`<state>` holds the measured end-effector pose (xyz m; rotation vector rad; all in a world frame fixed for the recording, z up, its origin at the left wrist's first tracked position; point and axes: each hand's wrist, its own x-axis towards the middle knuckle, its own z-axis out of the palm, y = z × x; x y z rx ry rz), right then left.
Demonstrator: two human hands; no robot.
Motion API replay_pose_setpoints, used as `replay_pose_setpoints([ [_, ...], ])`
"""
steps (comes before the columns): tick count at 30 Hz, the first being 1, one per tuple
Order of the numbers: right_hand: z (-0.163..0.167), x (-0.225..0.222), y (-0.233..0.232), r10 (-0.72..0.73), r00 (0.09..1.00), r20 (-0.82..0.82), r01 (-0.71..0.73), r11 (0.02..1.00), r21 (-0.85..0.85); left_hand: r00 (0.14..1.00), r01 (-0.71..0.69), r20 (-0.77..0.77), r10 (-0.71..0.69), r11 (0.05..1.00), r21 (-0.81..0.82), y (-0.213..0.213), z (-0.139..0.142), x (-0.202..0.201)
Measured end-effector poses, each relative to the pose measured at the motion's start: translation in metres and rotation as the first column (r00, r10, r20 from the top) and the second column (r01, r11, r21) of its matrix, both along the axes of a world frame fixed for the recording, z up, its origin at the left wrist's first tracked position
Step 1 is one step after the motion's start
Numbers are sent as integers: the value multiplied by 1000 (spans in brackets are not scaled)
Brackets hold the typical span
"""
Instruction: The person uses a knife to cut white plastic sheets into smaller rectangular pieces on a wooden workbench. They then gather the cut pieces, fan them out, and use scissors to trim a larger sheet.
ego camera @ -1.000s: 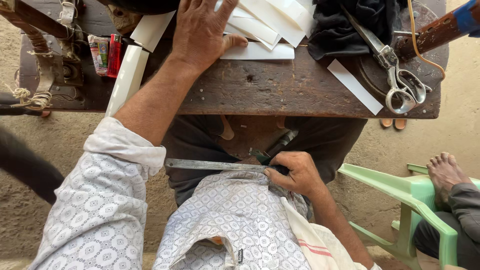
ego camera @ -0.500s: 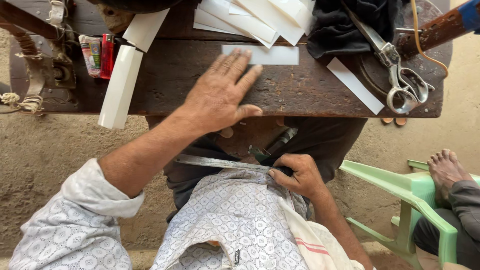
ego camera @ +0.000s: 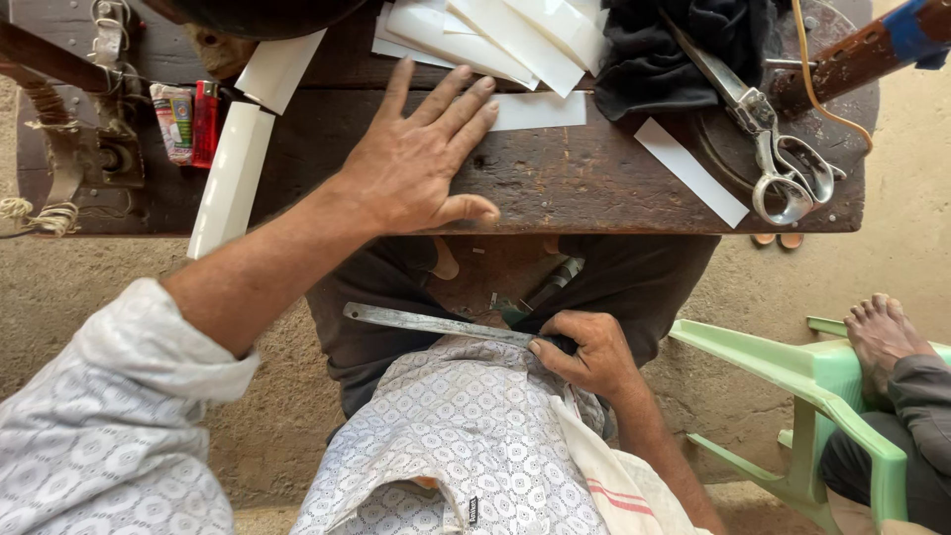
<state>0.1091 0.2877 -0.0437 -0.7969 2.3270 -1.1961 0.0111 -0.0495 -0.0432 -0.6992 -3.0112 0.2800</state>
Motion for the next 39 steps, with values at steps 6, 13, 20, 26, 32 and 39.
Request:
replay_pose_setpoints([
  [6, -8, 7, 9, -16, 999, 49, 17, 999, -37, 986, -156, -87, 143, 974, -167, -34, 5, 19],
  [13, -5, 2, -10, 29, 997, 70, -27, 999, -26, 953, -268, -134, 271, 963, 34, -32, 1, 11],
  [20, -3, 1, -28, 93, 995, -23, -94, 994, -54, 911, -397, 215, 352, 888, 231, 2, 29, -24],
  [26, -20, 1, 2, -2, 998, -55, 2, 1000, -7, 958, -191, -103, 266, 866, 462, -20, 30, 16],
  [32, -32, -4, 39, -147, 989, 18, 147, 989, -20, 811, -432, -190, 553, 786, 442, -95, 40, 99],
  [39, -7, -25, 51, -236, 969, -80, 221, 962, -161, 763, -542, -145, 630, 746, 387, -113, 51, 126],
])
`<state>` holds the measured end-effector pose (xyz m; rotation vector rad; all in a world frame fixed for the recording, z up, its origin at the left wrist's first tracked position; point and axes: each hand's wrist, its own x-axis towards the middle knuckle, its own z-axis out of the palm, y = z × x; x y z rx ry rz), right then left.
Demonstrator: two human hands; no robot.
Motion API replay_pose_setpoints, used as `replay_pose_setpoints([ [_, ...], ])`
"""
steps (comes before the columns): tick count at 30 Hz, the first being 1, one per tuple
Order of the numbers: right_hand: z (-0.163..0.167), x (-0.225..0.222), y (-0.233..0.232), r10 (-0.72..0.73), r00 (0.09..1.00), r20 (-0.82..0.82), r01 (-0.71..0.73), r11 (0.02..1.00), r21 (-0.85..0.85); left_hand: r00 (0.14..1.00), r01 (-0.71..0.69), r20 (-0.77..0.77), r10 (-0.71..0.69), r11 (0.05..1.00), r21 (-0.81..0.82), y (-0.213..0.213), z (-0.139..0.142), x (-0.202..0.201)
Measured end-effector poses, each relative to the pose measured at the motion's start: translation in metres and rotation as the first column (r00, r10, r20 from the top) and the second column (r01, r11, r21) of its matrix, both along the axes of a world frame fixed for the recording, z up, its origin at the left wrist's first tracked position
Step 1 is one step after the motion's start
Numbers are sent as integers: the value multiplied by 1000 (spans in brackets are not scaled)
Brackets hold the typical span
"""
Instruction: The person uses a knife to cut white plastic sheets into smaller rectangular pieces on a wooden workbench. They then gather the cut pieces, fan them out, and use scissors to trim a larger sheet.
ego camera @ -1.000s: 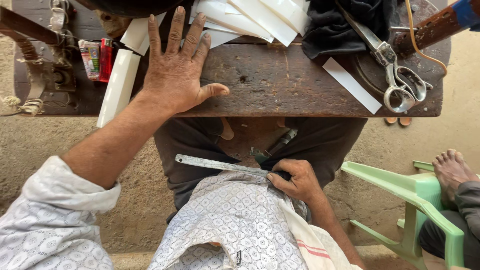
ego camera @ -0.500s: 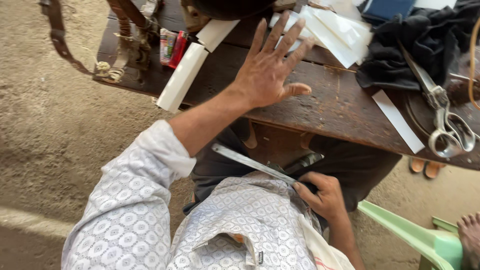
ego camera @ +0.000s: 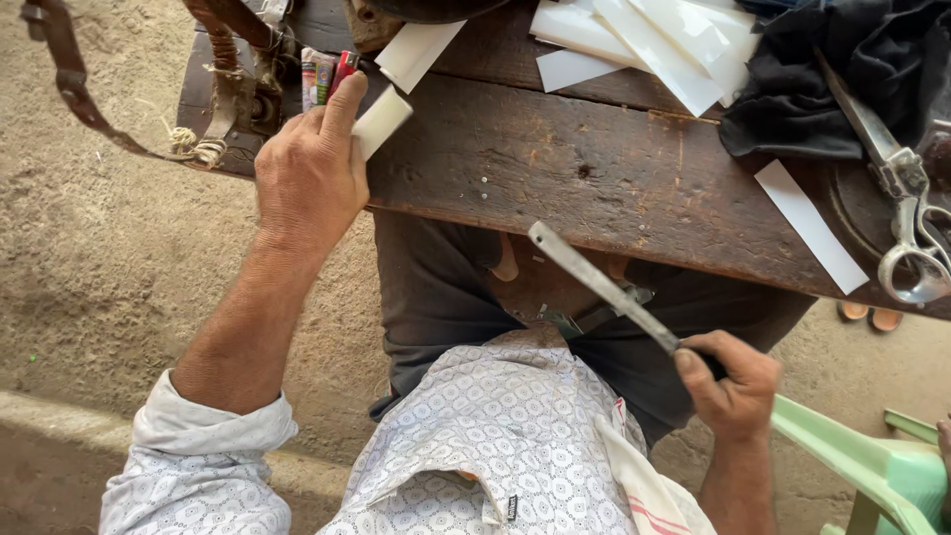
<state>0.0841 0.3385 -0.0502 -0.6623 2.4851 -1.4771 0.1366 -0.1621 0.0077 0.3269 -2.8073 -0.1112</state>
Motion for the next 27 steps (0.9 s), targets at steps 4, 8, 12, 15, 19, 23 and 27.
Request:
replay_pose_setpoints([
  [4, 17, -4, 21, -144, 989, -37, 145, 989, 27, 942, 326, -41, -332, 883, 338, 25, 16, -26],
  [8, 28, -12, 51, -225, 959, -173, 247, 962, 119, 806, 513, 3, -592, 701, 495, 73, 26, -69],
  [12, 41, -10, 79, -270, 931, -247, 326, 917, 228, 719, 472, 190, -668, 671, 572, 118, 28, -115],
  [15, 44, -4, 92, -269, 922, -277, 341, 905, 255, 618, 647, 105, -779, 579, 495, 141, 26, -132],
  [19, 39, -4, 102, -223, 929, -295, 316, 893, 321, 545, 698, 84, -834, 507, 506, 155, 20, -143],
  [23, 35, -12, 107, -134, 934, -331, 258, 894, 367, 532, 707, 86, -842, 498, 503, 155, 18, -146],
  [27, 38, -25, 108, -81, 938, -337, 212, 903, 374, 509, 745, 55, -859, 472, 471, 151, 26, -151],
])
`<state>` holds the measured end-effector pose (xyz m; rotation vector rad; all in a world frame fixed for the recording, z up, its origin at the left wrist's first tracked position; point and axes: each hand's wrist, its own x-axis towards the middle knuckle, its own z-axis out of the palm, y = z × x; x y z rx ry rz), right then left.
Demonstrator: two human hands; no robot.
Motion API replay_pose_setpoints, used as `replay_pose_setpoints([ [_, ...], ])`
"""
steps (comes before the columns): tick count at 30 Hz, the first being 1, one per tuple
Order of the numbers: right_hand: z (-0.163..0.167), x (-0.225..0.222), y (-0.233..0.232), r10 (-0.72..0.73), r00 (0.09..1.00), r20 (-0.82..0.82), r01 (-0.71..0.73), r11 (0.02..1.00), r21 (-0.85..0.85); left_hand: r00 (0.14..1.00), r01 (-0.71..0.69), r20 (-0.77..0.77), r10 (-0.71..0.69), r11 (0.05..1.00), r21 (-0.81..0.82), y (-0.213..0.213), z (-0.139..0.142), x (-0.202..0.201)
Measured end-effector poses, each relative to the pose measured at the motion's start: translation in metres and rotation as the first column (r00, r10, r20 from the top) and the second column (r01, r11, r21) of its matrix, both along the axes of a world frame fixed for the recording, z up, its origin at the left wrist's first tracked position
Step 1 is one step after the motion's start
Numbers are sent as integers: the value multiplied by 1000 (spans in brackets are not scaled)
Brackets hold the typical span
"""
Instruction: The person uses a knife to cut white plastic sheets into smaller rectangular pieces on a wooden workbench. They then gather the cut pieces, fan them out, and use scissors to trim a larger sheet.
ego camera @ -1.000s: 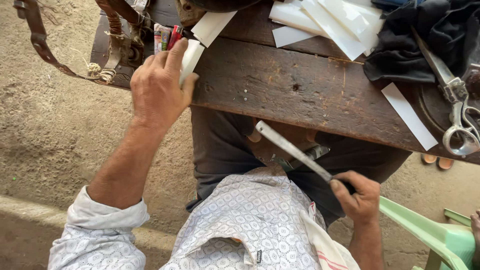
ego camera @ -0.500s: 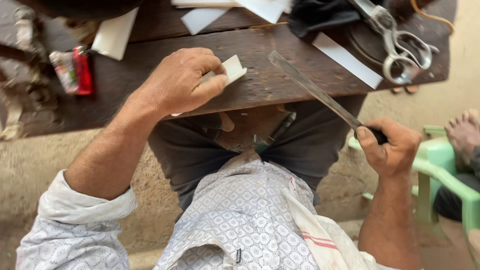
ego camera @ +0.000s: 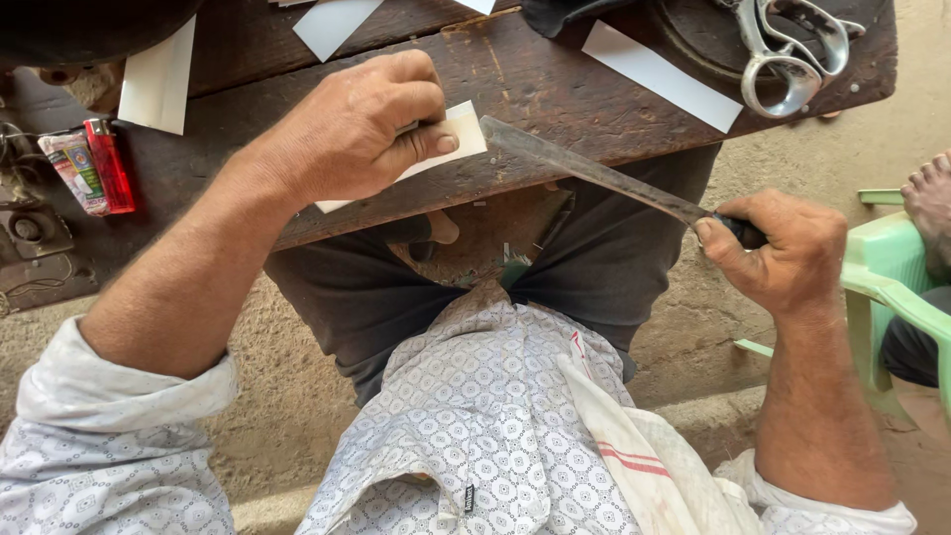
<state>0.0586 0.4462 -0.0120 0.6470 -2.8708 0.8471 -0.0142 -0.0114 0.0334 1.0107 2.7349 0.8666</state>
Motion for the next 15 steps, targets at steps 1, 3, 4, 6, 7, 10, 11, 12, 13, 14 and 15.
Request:
replay_pose_setpoints([
  [1, 2, -4, 0, 7, 1000, 3, -7, 1000, -1, 996, -11, 87, 13, 1000, -21, -2, 2, 0],
  [3, 6, -11, 1, 11, 1000, 25, -10, 999, -34, 965, -22, 261, 38, 998, -66, -3, 5, 0],
  [4, 8, -13, 1, 14, 999, 33, -12, 999, -32, 975, 13, 222, 10, 995, -102, -2, 3, 2],
  [6, 11, -15, 1, 24, 999, 46, -24, 1000, -11, 988, 72, 146, -46, 982, -177, 3, -4, 7],
  [7, 11, -17, -1, 41, 998, 42, -42, 999, 18, 997, 65, 41, -59, 982, -177, 2, -8, 9],
  [10, 10, -19, -4, 98, 995, 28, -101, 987, 129, 972, 61, -213, -99, 982, -177, -2, -23, 12],
  [11, 10, -20, -5, 117, 993, 26, -120, 979, 165, 961, 58, -257, -105, 981, -184, -5, -28, 12],
  [12, 10, -22, -6, 139, 990, 21, -141, 972, 187, 946, 51, -304, -109, 980, -194, -7, -32, 12],
  [13, 11, -25, -6, 154, 988, 21, -155, 965, 210, 943, 58, -317, -104, 987, -150, -9, -36, 11],
  [14, 13, -28, -7, 169, 985, 22, -170, 958, 232, 939, 66, -329, -98, 992, -105, -11, -39, 12],
  [15, 16, -31, -8, 176, 984, 30, -177, 950, 258, 936, 75, -340, -91, 995, -60, -13, -41, 12],
])
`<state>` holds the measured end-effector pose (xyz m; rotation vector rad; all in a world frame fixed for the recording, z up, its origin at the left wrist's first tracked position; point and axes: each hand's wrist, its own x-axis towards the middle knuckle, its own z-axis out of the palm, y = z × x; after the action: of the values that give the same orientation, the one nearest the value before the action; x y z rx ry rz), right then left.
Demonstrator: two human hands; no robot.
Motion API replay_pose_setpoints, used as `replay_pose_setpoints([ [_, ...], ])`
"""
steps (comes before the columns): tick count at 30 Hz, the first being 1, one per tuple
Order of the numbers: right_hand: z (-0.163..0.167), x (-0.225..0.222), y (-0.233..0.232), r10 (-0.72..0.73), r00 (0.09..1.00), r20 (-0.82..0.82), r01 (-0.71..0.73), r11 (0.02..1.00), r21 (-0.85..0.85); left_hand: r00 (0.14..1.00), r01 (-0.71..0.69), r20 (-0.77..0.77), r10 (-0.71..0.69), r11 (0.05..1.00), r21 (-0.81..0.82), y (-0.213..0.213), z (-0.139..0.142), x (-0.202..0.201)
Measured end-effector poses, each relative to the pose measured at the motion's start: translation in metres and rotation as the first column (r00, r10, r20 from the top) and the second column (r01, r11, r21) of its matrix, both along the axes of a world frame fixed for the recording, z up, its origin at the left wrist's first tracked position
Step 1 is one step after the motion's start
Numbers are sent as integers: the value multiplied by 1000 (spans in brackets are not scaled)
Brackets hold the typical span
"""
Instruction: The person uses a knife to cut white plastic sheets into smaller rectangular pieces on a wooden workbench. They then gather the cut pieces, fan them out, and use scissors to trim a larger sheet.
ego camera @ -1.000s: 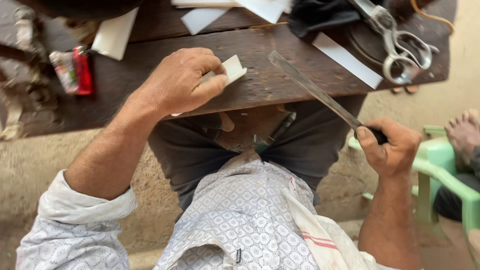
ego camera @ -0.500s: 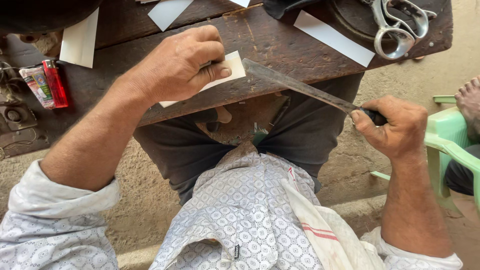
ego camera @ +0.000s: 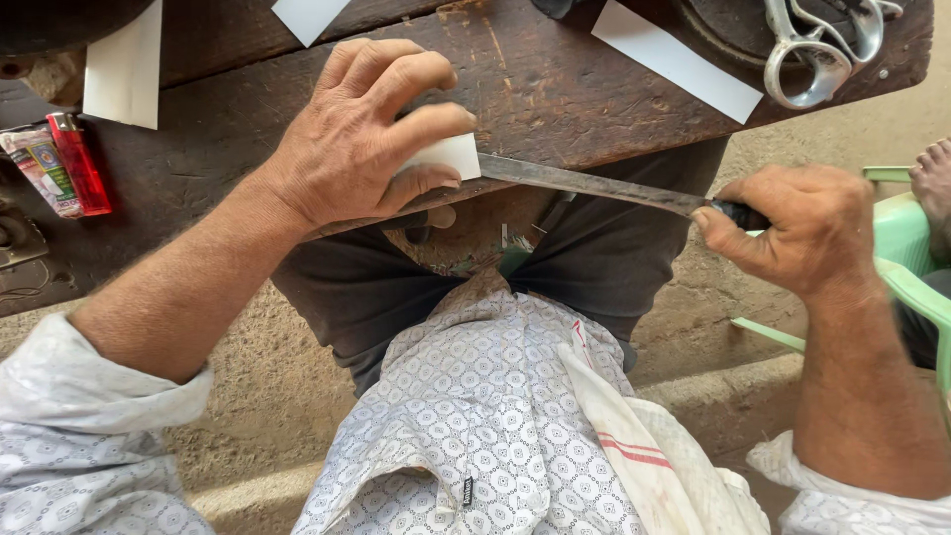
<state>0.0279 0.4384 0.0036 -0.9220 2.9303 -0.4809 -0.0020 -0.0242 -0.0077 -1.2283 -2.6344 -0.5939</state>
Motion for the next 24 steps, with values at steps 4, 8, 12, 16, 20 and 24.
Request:
replay_pose_setpoints([
  [4, 14, -12, -5, 73, 995, -68, -64, 989, 136, 996, 73, -43, -80, 987, -142, -10, -5, -1],
  [8, 23, -24, -12, 176, 981, -76, -160, 971, 180, 997, 75, -10, -79, 972, -223, -19, -11, -3],
  [12, 21, -34, -15, 293, 951, -95, -272, 944, 185, 999, 40, -22, -48, 961, -272, -21, -14, -2],
  [16, 16, -37, -21, 361, 925, -114, -329, 915, 233, 993, 74, 101, -52, 972, -222, -24, -12, -2],
  [20, 7, -34, -40, 358, 929, -91, -347, 930, 120, 992, 81, 111, -56, 969, -232, -25, -15, -2],
  [24, -19, -23, -70, 356, 931, -84, -356, 934, 24, 990, 102, 113, -83, 979, -177, -29, -22, -1],
])
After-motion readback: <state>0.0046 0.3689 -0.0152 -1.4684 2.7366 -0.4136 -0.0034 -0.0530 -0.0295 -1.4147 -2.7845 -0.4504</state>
